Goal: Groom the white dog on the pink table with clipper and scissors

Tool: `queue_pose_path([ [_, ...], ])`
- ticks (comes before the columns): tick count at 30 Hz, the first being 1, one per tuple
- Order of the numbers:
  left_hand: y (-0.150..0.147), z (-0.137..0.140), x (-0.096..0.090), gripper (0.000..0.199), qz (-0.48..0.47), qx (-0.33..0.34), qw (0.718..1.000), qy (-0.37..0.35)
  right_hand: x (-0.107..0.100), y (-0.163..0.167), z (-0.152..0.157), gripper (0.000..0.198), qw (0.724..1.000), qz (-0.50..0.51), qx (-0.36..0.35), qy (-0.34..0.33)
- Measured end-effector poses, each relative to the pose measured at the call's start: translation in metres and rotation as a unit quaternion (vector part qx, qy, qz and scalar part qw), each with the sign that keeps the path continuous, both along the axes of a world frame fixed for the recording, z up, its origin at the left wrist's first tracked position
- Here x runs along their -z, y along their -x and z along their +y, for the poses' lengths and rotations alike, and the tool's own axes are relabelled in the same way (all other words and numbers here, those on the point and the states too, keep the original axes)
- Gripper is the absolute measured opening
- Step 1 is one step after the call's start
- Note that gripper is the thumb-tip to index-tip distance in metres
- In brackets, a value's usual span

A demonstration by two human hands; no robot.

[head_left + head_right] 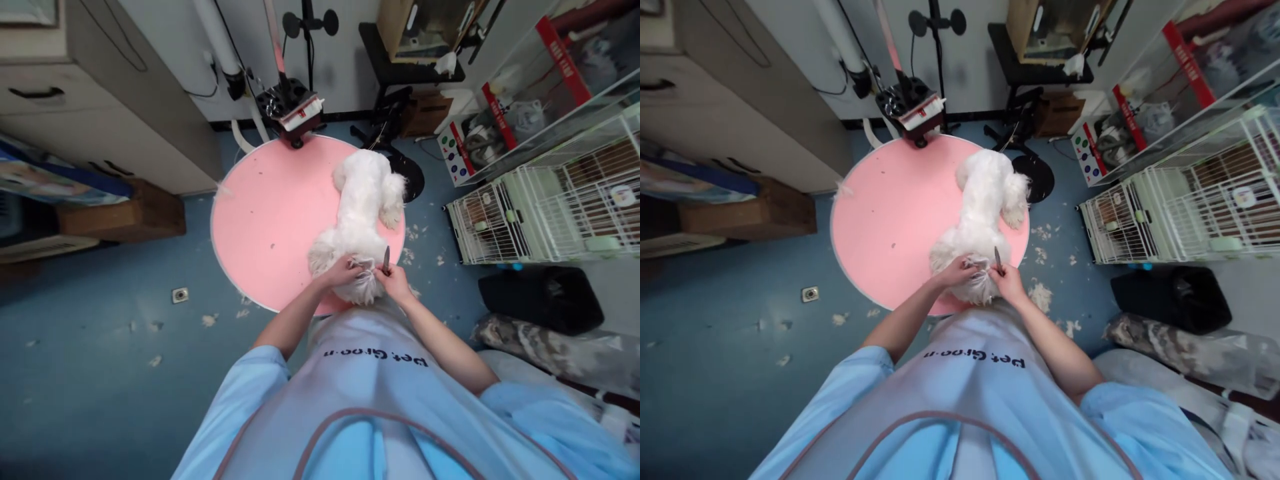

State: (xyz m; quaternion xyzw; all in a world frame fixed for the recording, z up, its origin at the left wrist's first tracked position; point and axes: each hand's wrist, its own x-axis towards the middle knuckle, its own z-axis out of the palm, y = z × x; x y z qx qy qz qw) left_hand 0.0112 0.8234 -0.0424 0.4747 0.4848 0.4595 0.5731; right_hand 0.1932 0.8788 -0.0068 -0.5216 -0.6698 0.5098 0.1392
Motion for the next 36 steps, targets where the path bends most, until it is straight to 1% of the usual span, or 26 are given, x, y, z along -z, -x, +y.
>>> queue_pose_path([
  [3,-0.005,-0.004,0.000,0.016,-0.028,-0.021,0.999,0.014,0.004,-0.001,0.000,0.035,0.998,0.027,0.052,0.009],
  [6,-0.013,-0.006,0.001,0.013,0.007,-0.083,0.996,0.036,0.005,0.001,-0.004,0.040,0.995,0.051,0.089,-0.011],
  [8,-0.018,-0.008,0.001,0.012,0.037,-0.128,0.990,0.055,0.007,0.005,-0.012,0.048,0.991,0.052,0.116,-0.030],
  [10,-0.019,-0.010,-0.001,0.013,0.038,-0.137,0.987,0.072,0.013,0.011,-0.020,0.056,0.991,0.038,0.124,-0.034],
  [11,-0.017,-0.011,-0.002,0.015,0.029,-0.124,0.988,0.084,0.016,0.014,-0.023,0.054,0.992,0.028,0.116,-0.029],
  [14,-0.005,-0.007,-0.005,0.022,0.000,-0.062,0.989,0.134,0.027,0.016,-0.024,0.035,0.995,0.025,0.092,-0.010],
  [16,0.004,-0.001,-0.006,0.024,-0.002,-0.010,0.987,0.160,0.033,0.010,-0.023,0.031,0.994,0.030,0.108,-0.014],
  [18,0.009,0.007,-0.007,0.025,0.005,0.034,0.985,0.168,0.036,0.002,-0.029,0.031,0.985,0.026,0.170,-0.036],
  [20,0.009,0.014,-0.009,0.025,0.015,0.058,0.983,0.171,0.037,0.002,-0.047,0.037,0.964,0.020,0.255,-0.066],
  [23,0.010,0.018,-0.012,0.024,0.025,0.089,0.980,0.177,0.042,0.021,-0.084,0.054,0.929,0.028,0.360,-0.087],
  [24,0.011,0.019,-0.013,0.024,0.025,0.107,0.978,0.180,0.045,0.030,-0.094,0.053,0.921,0.026,0.380,-0.083],
  [27,0.019,0.023,-0.015,0.023,0.025,0.156,0.969,0.188,0.054,0.048,-0.108,0.035,0.907,0.009,0.417,-0.058],
  [30,0.025,0.030,-0.014,0.026,0.034,0.199,0.958,0.201,0.059,0.047,-0.109,0.031,0.895,0.015,0.443,-0.050],
  [32,0.024,0.033,-0.014,0.033,0.037,0.222,0.954,0.197,0.059,0.045,-0.113,0.030,0.881,0.032,0.468,-0.066],
  [33,0.023,0.035,-0.013,0.036,0.037,0.225,0.955,0.191,0.059,0.046,-0.116,0.032,0.869,0.038,0.487,-0.077],
  [35,0.020,0.036,-0.012,0.040,0.035,0.223,0.957,0.181,0.059,0.055,-0.121,0.040,0.842,0.045,0.528,-0.101],
  [36,0.019,0.037,-0.012,0.041,0.035,0.223,0.958,0.179,0.060,0.061,-0.122,0.048,0.832,0.046,0.542,-0.111],
])
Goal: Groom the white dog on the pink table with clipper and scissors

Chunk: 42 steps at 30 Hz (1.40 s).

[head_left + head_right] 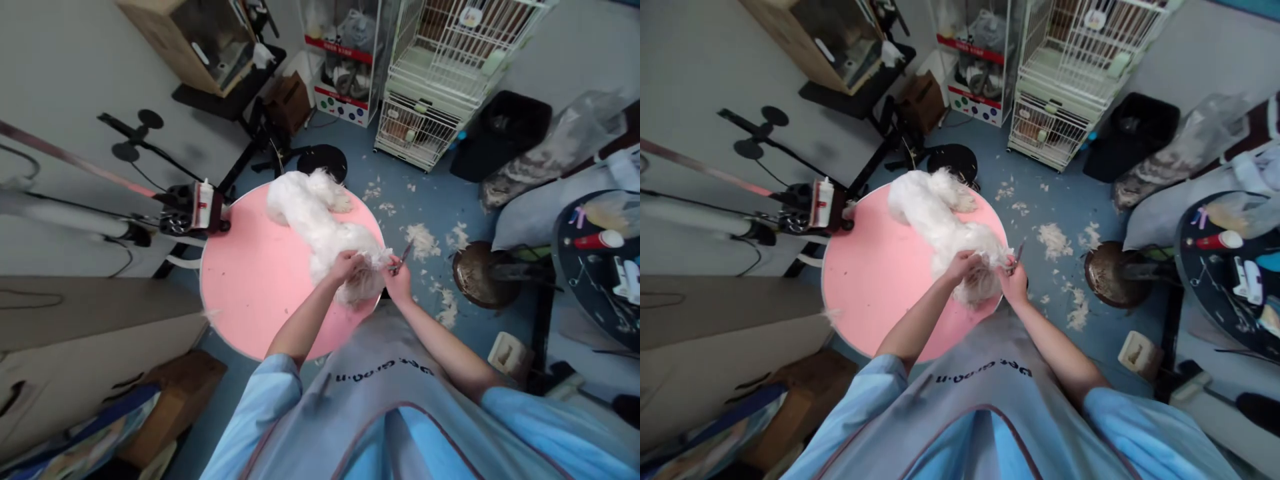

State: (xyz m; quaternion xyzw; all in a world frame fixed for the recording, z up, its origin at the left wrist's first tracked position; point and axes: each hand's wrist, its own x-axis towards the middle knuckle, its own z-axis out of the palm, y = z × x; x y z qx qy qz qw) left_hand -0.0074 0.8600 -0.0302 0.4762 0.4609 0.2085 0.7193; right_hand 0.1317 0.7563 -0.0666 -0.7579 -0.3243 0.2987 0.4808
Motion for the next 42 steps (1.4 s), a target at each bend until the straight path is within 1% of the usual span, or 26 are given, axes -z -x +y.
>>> queue_pose_path([
  [2,-0.001,0.001,0.000,0.041,0.003,0.011,1.000,-0.002,0.002,0.013,0.000,0.066,1.000,-0.008,0.012,-0.005],
  [3,-0.002,0.001,0.000,0.041,0.007,0.020,1.000,-0.005,0.004,0.017,0.001,0.068,1.000,-0.012,0.006,-0.003],
  [5,-0.001,0.002,0.000,0.041,0.019,0.027,0.999,-0.016,0.006,0.019,0.002,0.055,1.000,-0.016,-0.014,0.009],
  [7,-0.001,0.002,-0.001,0.042,0.030,0.016,0.999,-0.031,0.007,0.015,-0.002,0.040,0.999,-0.018,-0.021,0.016],
  [8,-0.001,0.002,-0.001,0.043,0.034,0.007,0.999,-0.036,0.007,0.013,-0.006,0.038,1.000,-0.021,-0.015,0.015],
  [9,-0.001,0.002,-0.002,0.044,0.038,0.001,0.999,-0.038,0.006,0.012,-0.009,0.040,1.000,-0.028,-0.005,0.009],
  [11,-0.003,0.002,-0.003,0.041,0.047,0.000,0.998,-0.033,0.003,0.015,-0.013,0.053,0.998,-0.055,0.004,-0.013],
  [13,-0.006,0.003,-0.005,0.035,0.055,0.009,0.998,-0.019,0.001,0.021,-0.009,0.068,0.995,-0.096,-0.015,-0.028],
  [14,-0.007,0.003,-0.005,0.033,0.059,0.011,0.998,-0.012,0.000,0.024,-0.005,0.068,0.993,-0.111,-0.032,-0.029],
  [15,-0.007,0.004,-0.006,0.032,0.060,0.011,0.998,-0.009,-0.001,0.026,0.000,0.060,0.991,-0.120,-0.049,-0.024],
  [16,-0.007,0.005,-0.007,0.031,0.057,0.012,0.998,-0.011,-0.001,0.026,0.004,0.047,0.990,-0.121,-0.063,-0.016],
  [18,-0.006,0.007,-0.007,0.029,0.041,0.034,0.998,-0.035,0.001,0.023,0.012,0.023,0.991,-0.106,-0.079,0.000],
  [20,-0.003,0.009,-0.006,0.027,0.021,0.093,0.992,-0.087,0.002,0.017,0.015,0.016,0.994,-0.084,-0.076,0.010],
  [22,0.000,0.010,-0.003,0.028,0.019,0.146,0.978,-0.147,0.003,0.012,0.015,0.018,0.996,-0.059,-0.061,0.016],
  [24,0.001,0.010,0.002,0.025,0.028,0.150,0.972,-0.180,0.004,0.009,0.013,0.019,0.998,-0.037,-0.048,0.018],
  [25,0.001,0.009,0.005,0.025,0.031,0.139,0.974,-0.178,0.005,0.008,0.012,0.019,0.998,-0.031,-0.042,0.018],
  [27,0.001,0.008,0.010,0.025,0.030,0.113,0.982,-0.148,0.007,0.008,0.008,0.019,0.999,-0.029,-0.033,0.021],
  [30,0.000,0.007,0.013,0.026,0.032,0.096,0.989,-0.105,0.009,0.013,-0.003,0.025,0.999,-0.031,-0.010,0.023],
  [32,0.000,0.006,0.012,0.024,0.039,0.103,0.988,-0.110,0.008,0.019,-0.008,0.035,1.000,-0.017,0.014,0.008],
  [34,-0.001,0.006,0.009,0.020,0.043,0.120,0.982,-0.140,0.006,0.025,-0.008,0.052,1.000,0.003,0.027,-0.012],
  [35,-0.001,0.006,0.008,0.017,0.046,0.127,0.977,-0.162,0.004,0.027,-0.006,0.056,1.000,0.010,0.025,-0.015],
  [36,-0.001,0.006,0.008,0.014,0.049,0.132,0.973,-0.185,0.003,0.027,-0.004,0.053,1.000,0.012,0.016,-0.009],
  [38,0.001,0.006,0.008,0.010,0.057,0.133,0.965,-0.219,0.002,0.023,-0.001,0.037,1.000,0.006,-0.007,0.022],
  [39,0.001,0.005,0.009,0.009,0.060,0.131,0.962,-0.230,0.002,0.019,-0.002,0.033,0.999,0.003,-0.012,0.035],
  [40,0.002,0.005,0.011,0.008,0.062,0.128,0.961,-0.238,0.002,0.015,-0.004,0.033,0.999,0.002,-0.012,0.042],
  [42,0.004,0.004,0.015,0.009,0.063,0.118,0.959,-0.248,0.003,0.010,-0.011,0.038,0.999,0.003,0.015,0.034],
])
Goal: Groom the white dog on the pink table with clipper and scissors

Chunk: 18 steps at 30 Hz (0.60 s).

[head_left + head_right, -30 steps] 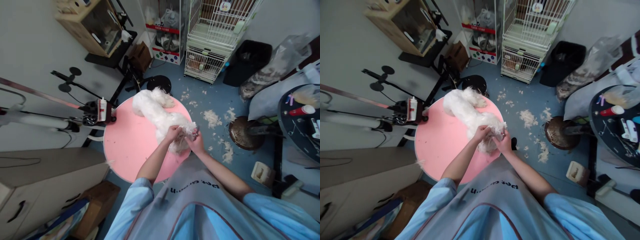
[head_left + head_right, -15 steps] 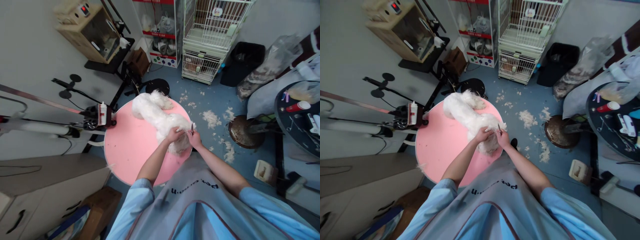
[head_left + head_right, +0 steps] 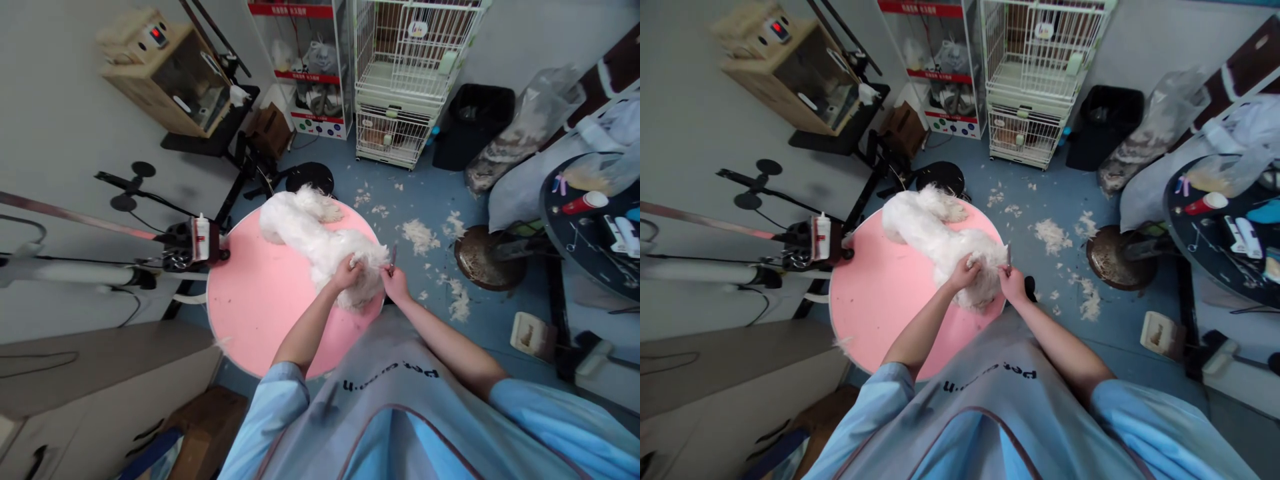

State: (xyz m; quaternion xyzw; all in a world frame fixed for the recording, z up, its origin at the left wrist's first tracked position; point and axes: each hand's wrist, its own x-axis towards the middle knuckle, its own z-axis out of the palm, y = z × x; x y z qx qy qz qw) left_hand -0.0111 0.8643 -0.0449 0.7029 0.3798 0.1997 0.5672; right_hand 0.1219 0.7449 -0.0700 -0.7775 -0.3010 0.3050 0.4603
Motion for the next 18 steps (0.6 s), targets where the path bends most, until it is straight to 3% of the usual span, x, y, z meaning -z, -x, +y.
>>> queue_pose_path([
  [4,-0.001,0.000,0.006,0.004,-0.012,-0.004,1.000,-0.012,-0.004,0.002,-0.001,0.054,1.000,0.002,0.019,-0.019],
  [8,-0.003,0.001,0.004,0.003,-0.004,0.001,1.000,0.011,-0.015,-0.001,0.019,0.023,0.999,-0.022,-0.047,0.004],
  [14,-0.002,0.003,0.004,0.006,-0.008,0.005,0.999,0.031,-0.018,-0.013,0.022,0.026,0.998,-0.009,-0.063,-0.014],
  [16,-0.002,0.003,0.005,0.008,-0.011,0.002,0.999,0.039,-0.017,-0.011,0.022,0.028,0.995,0.004,-0.097,-0.006],
  [18,-0.001,0.004,0.005,0.013,-0.016,0.002,0.999,0.043,-0.017,-0.009,0.025,0.018,0.991,-0.004,-0.131,0.014],
])
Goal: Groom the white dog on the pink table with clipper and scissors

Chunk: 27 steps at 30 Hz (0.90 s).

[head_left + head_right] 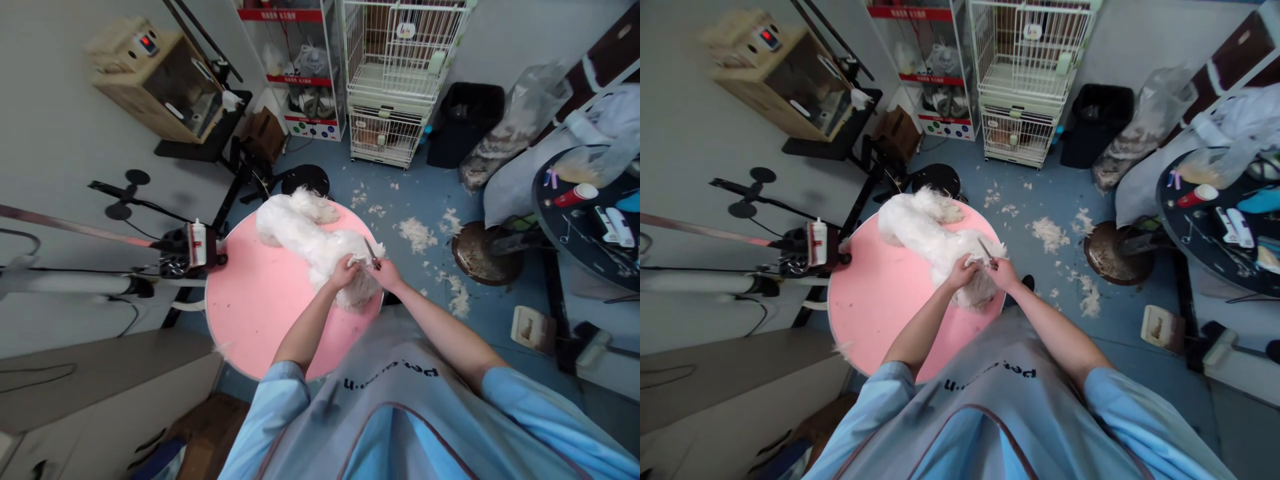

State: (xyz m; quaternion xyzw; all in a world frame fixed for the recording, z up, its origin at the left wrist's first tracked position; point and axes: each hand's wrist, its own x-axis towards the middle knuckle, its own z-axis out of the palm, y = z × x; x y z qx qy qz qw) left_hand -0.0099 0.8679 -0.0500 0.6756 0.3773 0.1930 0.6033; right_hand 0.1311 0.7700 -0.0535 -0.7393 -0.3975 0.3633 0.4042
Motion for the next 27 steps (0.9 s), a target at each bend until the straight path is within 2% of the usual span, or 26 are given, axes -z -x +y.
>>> queue_pose_path([
  [6,-0.002,0.001,-0.001,0.021,-0.001,0.060,0.998,-0.018,-0.006,-0.011,0.002,0.022,0.999,-0.030,-0.010,0.010],
  [9,-0.006,0.001,-0.004,0.019,0.014,0.041,0.999,-0.020,-0.008,-0.010,-0.006,0.022,0.998,-0.053,0.046,0.005],
  [11,-0.008,0.002,-0.007,0.018,0.018,0.037,0.999,-0.016,-0.006,-0.004,-0.010,0.030,0.995,-0.061,0.080,-0.004],
  [13,-0.008,0.003,-0.010,0.017,0.014,0.042,0.999,-0.006,-0.003,0.001,-0.009,0.033,0.995,-0.059,0.079,0.005],
  [16,-0.006,0.005,-0.014,0.021,0.017,0.040,0.999,0.017,0.002,-0.007,-0.007,0.012,0.996,-0.057,0.068,0.029],
  [21,-0.002,0.010,-0.015,0.031,0.025,0.024,0.998,0.045,0.007,-0.038,-0.031,0.022,0.994,-0.019,0.084,0.064],
  [24,-0.003,0.010,-0.011,0.030,0.022,0.003,0.999,0.044,0.011,-0.036,-0.065,0.013,0.994,0.066,0.009,0.089],
  [27,-0.005,0.010,-0.009,0.028,0.022,-0.033,0.998,0.049,0.014,-0.020,-0.101,0.022,0.977,0.132,-0.108,0.126],
])
